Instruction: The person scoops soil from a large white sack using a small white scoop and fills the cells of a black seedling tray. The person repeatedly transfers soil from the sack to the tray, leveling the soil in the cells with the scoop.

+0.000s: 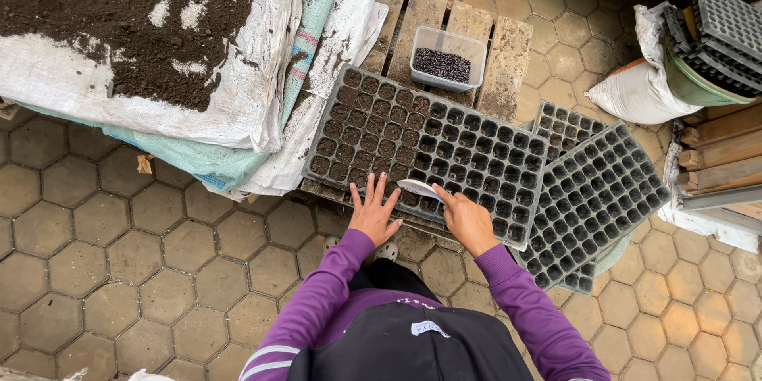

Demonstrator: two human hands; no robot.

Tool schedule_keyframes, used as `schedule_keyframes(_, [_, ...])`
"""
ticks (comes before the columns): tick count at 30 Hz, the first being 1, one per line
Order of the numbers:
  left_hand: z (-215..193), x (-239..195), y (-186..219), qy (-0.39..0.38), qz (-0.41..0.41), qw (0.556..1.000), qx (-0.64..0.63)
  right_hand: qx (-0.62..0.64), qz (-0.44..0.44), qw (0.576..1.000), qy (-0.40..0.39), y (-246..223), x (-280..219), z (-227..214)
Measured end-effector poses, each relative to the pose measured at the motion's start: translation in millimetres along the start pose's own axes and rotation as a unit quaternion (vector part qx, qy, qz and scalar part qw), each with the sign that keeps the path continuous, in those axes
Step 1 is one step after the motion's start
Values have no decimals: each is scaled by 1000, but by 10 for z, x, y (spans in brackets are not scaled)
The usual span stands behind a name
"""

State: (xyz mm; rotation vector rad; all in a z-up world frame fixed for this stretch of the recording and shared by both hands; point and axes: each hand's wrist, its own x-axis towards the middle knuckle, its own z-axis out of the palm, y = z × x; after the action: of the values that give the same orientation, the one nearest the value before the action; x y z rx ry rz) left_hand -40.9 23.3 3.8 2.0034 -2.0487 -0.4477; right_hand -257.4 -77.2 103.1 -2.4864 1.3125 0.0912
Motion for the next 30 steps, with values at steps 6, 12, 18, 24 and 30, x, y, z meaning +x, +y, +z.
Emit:
schedule_keyframes(6, [-25, -7, -38, -7, -5, 999, 44, 13, 2, 1000, 5, -3, 15, 65])
schedule_keyframes(12, [-92, 104, 119, -10, -31, 999, -5, 113, -65, 981, 146, 185, 45, 335])
schedule_keyframes(18, [-157, 398, 278, 79, -14, 997, -10, 512, 169, 831, -135, 335, 414, 379])
schedule_keyframes(24, [-539, 776, 12, 168, -48, 985, 3, 575, 130, 792, -159, 89, 1066, 193])
schedule_keyframes(30, [-1126, 1021, -846, 182, -156, 971, 28, 499, 27, 856, -134, -584, 1847, -181])
